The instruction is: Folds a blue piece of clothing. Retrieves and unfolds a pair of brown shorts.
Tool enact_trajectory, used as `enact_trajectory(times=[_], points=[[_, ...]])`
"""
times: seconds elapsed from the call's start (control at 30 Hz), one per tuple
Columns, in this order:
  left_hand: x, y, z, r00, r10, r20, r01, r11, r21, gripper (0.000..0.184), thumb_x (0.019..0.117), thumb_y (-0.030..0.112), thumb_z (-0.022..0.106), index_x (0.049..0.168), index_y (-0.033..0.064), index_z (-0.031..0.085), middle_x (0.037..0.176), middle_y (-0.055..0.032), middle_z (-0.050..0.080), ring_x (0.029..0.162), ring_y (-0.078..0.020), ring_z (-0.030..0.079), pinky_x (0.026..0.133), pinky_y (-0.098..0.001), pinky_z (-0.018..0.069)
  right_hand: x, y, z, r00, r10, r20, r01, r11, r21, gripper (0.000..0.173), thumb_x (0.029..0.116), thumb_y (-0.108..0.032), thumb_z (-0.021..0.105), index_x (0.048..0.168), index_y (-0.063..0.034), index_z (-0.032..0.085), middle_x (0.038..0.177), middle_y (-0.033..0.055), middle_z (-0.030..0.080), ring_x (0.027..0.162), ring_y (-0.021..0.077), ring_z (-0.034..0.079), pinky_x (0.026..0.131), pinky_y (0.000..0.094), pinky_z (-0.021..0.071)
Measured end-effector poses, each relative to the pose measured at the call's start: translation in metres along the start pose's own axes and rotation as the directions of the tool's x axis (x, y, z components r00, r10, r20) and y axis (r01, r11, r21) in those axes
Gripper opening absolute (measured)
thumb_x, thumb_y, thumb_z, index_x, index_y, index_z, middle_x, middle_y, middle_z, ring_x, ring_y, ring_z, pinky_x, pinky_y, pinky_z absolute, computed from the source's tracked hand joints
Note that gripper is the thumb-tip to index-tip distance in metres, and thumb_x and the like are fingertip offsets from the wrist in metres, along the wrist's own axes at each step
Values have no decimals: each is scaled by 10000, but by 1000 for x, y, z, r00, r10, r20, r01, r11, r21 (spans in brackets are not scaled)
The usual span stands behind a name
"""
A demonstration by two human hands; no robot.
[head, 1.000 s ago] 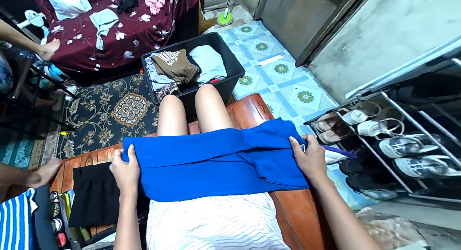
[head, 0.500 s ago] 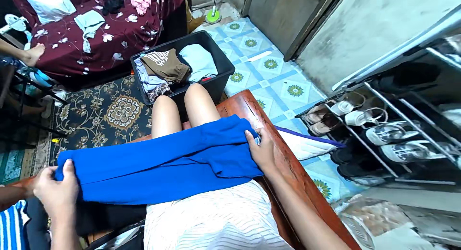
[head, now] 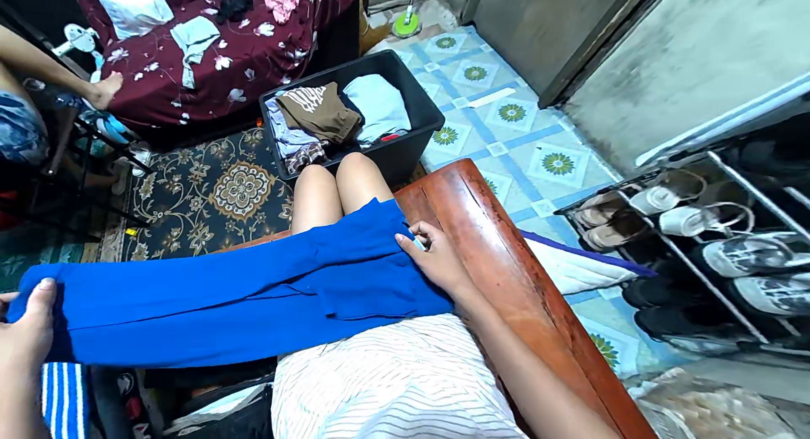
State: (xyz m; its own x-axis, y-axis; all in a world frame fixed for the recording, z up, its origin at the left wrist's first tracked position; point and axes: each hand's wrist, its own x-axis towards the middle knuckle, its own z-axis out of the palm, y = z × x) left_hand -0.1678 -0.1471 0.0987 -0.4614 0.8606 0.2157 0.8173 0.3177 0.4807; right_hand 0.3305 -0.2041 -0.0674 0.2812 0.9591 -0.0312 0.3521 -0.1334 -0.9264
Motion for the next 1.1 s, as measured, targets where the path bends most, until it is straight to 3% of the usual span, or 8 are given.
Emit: enact_trajectory(times=[0.13,0.43,0.53,0.6,0.77,0.83,0.9,1.1], points=[[-16,33,-16,985,-46,166,53,998,-39,393,1082,197,522,1273,-146,529,1172,-301,594,1012,-243,574,948,-406,450,-5,6,-3,1000,22,-8,-22,996,85,192,1010,-209,641,1057,-23,631,723,16,565,625,59,518,615,255,459],[-45,102,-40,907,218,360,-197,976,-95,245,1021,114,618,1164,-84,597,1014,-199,656,860,-200,636,813,-400,528,-28,15,-24,989,116,-88,-97,975,200,129,1034,-168,600,1054,-41,615,888,47,631,723,71,580,678,267,502],[-47,129,-33,832,367,416,-348,929,-122,210,977,79,676,1140,-39,613,965,-183,678,818,-237,656,764,-464,542,-35,14,-31,964,21,-265,6,995,100,163,1024,-166,605,1080,-14,624,915,78,641,715,108,603,659,304,529],[-47,148,-20,764,470,441,-443,880,-171,195,974,148,693,1107,21,627,932,-136,688,807,-239,673,743,-486,559,-38,5,-37,923,-117,-365,116,993,-23,174,1019,-180,604,1066,-15,633,891,68,639,714,84,591,646,256,500],[-66,197,44,559,714,421,-642,694,-326,306,938,408,682,1103,150,681,945,4,727,802,-97,704,698,-360,609,-62,-27,-32,911,-292,-290,293,955,-41,183,1001,-197,593,1072,-35,639,903,40,649,770,75,626,684,254,548],[-85,221,71,553,703,447,-642,701,-309,322,951,349,676,1146,93,666,965,-79,722,830,-199,708,707,-457,591,-64,-26,-22,924,-273,-268,296,954,48,137,977,-167,608,1032,-49,650,860,-10,648,744,17,613,671,197,533],[-122,258,89,631,564,533,-496,821,-282,308,961,167,672,1207,-11,621,1021,-213,685,916,-358,683,803,-594,544,-64,-22,-14,941,-197,-274,242,960,143,100,967,-152,617,1007,-66,651,822,-41,636,703,-14,591,636,159,501],[-169,293,165,598,388,701,-356,913,-201,369,961,132,623,1280,-30,532,1053,-243,667,987,-385,678,834,-584,542,-87,-15,-12,988,5,-156,49,938,342,81,970,-171,628,1011,-105,650,823,-13,646,683,66,632,617,218,556]])
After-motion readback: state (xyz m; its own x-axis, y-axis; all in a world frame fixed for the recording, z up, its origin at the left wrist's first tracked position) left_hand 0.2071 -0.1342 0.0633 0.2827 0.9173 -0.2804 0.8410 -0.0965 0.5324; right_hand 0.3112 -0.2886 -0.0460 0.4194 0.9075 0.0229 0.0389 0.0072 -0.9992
